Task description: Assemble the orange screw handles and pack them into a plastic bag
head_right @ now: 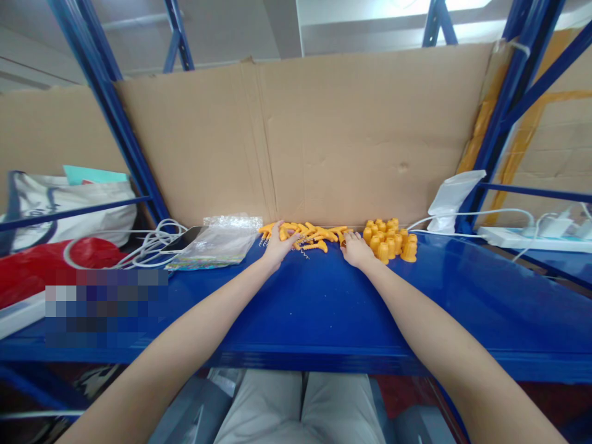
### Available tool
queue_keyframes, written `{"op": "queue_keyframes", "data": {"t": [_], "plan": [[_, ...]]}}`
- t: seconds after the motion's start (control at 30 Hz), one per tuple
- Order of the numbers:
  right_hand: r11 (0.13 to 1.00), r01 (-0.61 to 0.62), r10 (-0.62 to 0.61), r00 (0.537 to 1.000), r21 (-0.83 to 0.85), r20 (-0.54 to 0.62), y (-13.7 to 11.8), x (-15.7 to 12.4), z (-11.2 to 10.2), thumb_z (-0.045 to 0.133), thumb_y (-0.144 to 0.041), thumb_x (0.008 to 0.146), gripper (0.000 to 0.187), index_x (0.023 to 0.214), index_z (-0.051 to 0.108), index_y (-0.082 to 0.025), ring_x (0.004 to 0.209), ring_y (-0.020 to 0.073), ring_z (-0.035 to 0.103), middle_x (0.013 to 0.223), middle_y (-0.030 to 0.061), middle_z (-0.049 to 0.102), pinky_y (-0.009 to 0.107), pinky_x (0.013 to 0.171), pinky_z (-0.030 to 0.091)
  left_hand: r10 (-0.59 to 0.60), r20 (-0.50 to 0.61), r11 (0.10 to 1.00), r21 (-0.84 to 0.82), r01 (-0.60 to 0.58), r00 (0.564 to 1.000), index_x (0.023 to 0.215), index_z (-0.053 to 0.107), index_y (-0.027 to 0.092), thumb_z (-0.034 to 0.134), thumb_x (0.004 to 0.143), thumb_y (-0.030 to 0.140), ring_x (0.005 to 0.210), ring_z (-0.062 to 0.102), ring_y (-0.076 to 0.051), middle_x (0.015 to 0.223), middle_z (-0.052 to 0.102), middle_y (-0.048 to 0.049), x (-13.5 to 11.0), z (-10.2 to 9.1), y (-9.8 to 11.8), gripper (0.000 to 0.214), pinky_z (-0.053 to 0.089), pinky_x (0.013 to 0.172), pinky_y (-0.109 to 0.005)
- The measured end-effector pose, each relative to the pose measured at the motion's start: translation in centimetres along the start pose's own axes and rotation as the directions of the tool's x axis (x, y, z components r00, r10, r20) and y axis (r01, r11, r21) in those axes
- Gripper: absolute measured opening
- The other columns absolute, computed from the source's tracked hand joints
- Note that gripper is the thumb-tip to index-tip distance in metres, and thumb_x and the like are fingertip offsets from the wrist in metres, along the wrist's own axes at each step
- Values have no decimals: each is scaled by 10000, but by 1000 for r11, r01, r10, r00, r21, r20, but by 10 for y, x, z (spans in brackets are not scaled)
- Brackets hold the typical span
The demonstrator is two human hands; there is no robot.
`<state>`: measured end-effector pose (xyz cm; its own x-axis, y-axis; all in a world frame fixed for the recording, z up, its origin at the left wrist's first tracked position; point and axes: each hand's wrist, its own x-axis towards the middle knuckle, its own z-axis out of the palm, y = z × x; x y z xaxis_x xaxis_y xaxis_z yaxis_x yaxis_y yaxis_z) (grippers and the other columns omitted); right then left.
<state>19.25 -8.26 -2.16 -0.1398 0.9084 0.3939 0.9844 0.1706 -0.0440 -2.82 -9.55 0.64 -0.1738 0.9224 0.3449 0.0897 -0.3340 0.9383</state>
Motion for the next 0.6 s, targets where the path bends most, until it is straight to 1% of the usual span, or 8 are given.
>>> {"op": "queue_keyframes", "data": {"t": [0.07,0.1,0.2,0.23,0.33,0.43,0.5,0.6], "plan": [[1000,4,-4,1000,1,-5,0,0,0,429,-225,902,474,1335,464,-35,1292,276,441,1403,203,476,382,1092,325,75,29,990,121,-78,997,1170,508,195,696,710,148,878,617,-167,981,629,-33,1,-2,-1,499,496,846,-321],[1000,8,-8,1000,4,-7,0,-1,-1,429,-221,901,473,1333,464,-35,1289,280,443,1402,206,475,391,1090,327,116,69,972,200,-127,991,1098,558,185,691,714,158,918,615,-181,971,638,-36,1,-2,-1,407,486,883,-333],[1000,-3,3,1000,27,-6,-2,-2,-3,424,-218,902,473,1330,460,-20,1282,293,448,1386,222,485,400,1066,357,168,256,858,438,-269,952,792,637,168,646,738,162,973,612,-219,899,665,-47,0,-3,-2,55,452,958,-366],[999,-15,15,1000,36,-4,-3,-3,-3,424,-218,902,472,1330,459,-21,1282,297,448,1378,224,492,401,1053,372,169,325,806,498,-320,930,740,639,168,629,745,156,975,614,-228,887,669,-55,-2,-4,-2,16,448,965,-372],[997,-51,52,999,50,-5,-5,-4,-5,441,-221,898,464,1330,465,-52,1299,299,432,1371,208,505,400,1032,394,180,518,633,590,-502,836,749,668,168,615,744,146,1001,605,-252,938,671,-86,-6,-5,-4,57,446,967,-379],[996,-74,75,997,50,-14,-7,-5,-7,464,-239,896,446,1314,480,-85,1290,281,451,1375,186,507,370,1017,407,151,625,513,612,-602,765,815,700,165,576,773,145,990,605,-259,976,659,-110,-9,-7,-3,133,451,955,-376],[994,-92,93,995,54,-20,-7,-4,-9,476,-261,897,423,1292,496,-109,1231,268,512,1348,173,532,349,976,437,117,644,475,632,-612,756,862,716,163,538,803,156,984,608,-256,994,650,-115,-10,-8,-1,188,457,939,-367],[990,-121,123,992,66,-22,-6,-4,-11,499,-293,896,382,1240,530,-131,1152,256,573,1283,156,584,329,925,461,64,641,423,677,-602,765,962,722,166,521,832,215,1023,600,-256,1053,634,-121,-11,-10,2,245,460,929,-352]]}}
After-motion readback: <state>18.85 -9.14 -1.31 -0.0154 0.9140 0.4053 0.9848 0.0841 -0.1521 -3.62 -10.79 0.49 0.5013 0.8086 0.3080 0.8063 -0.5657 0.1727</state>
